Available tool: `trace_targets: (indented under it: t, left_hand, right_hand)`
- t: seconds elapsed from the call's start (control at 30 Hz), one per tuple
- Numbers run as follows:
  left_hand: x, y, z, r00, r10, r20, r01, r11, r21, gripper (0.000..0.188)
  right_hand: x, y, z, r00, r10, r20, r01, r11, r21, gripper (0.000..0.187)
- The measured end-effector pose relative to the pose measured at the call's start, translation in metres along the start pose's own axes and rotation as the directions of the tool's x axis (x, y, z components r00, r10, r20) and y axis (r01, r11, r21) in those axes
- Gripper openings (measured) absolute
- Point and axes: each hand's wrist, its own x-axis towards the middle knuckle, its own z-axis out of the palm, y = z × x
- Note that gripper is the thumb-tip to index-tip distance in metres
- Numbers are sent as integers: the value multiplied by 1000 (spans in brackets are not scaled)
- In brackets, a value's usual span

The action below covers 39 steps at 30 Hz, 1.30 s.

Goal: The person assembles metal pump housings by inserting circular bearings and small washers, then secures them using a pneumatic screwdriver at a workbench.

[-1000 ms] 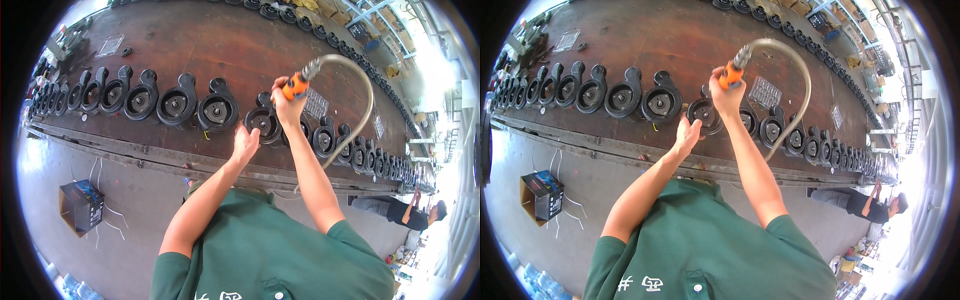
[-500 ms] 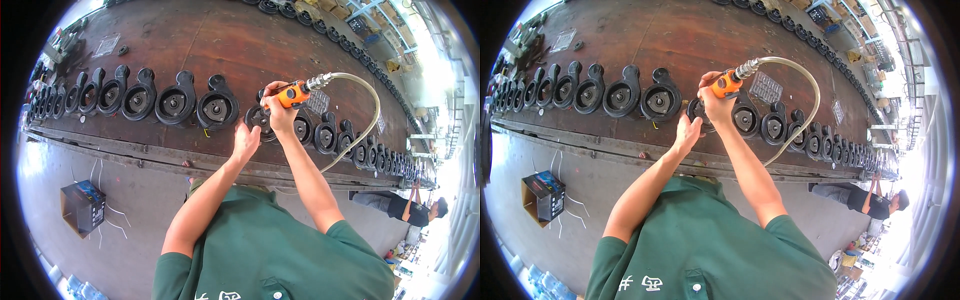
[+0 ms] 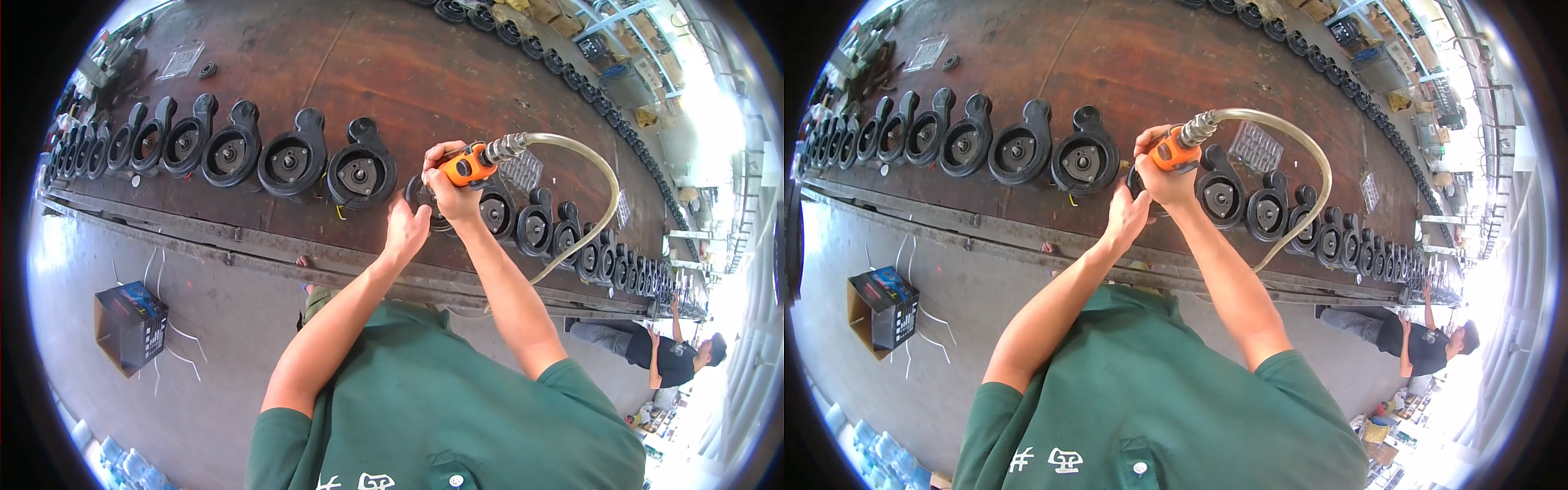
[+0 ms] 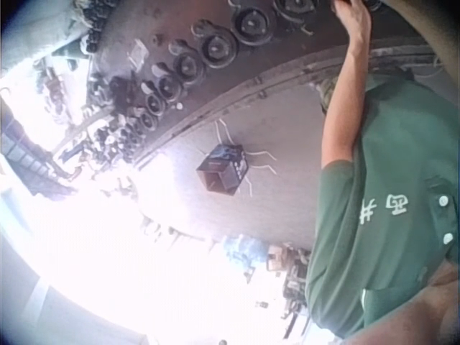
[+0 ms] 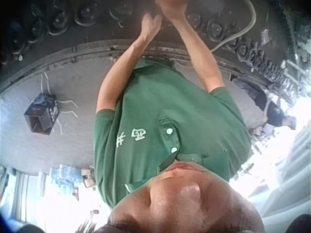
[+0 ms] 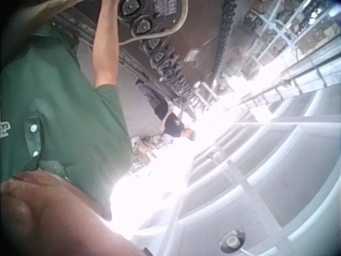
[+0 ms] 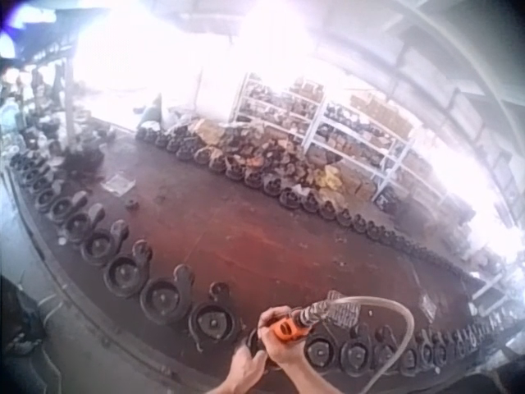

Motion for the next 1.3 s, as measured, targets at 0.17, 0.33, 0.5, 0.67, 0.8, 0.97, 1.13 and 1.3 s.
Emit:
trace_targets:
  t: [0.17, 0.33, 0.5, 0.67, 0.8, 0.97, 1.13, 1.3]
  left_hand:
    - [-9, 27, -3, 986, -164, 22, 164, 986, -1, 50]
    - [-6, 15, 1, 988, -156, -9, 156, 987, 41, 51]
    - [2, 7, 1, 987, -157, 44, 150, 980, 129, 56]
    - [-3, 20, -5, 990, -136, 30, 135, 990, 39, 49]
    - [-3, 7, -2, 995, -94, 32, 92, 994, 60, 55]
    - [-1, -2, 1, 1000, -25, 16, 23, 997, 68, 51]
    - [1, 4, -3, 996, -66, 52, 68, 997, -30, 45]
    - [-2, 13, -4, 993, -87, 82, 93, 993, -69, 46]
  right_hand:
    - [-3, 9, -2, 1000, -10, 19, 11, 999, -47, 26]
    - [-2, 8, -4, 1000, 7, -27, -7, 1000, -5, 25]
    - [-2, 3, -2, 999, -21, -39, 20, 1000, -20, 24]
    - [-17, -4, -1, 998, -43, -56, 36, 992, -121, 25]
    - [-27, 2, -12, 987, -159, -30, 148, 963, -224, 26]
    - [-17, -25, -5, 982, -145, -124, 127, 982, -137, 26]
    - [-44, -37, -29, 984, -142, -110, 122, 977, -174, 27]
    - [-55, -35, -38, 982, -111, -155, 92, 988, -122, 27]
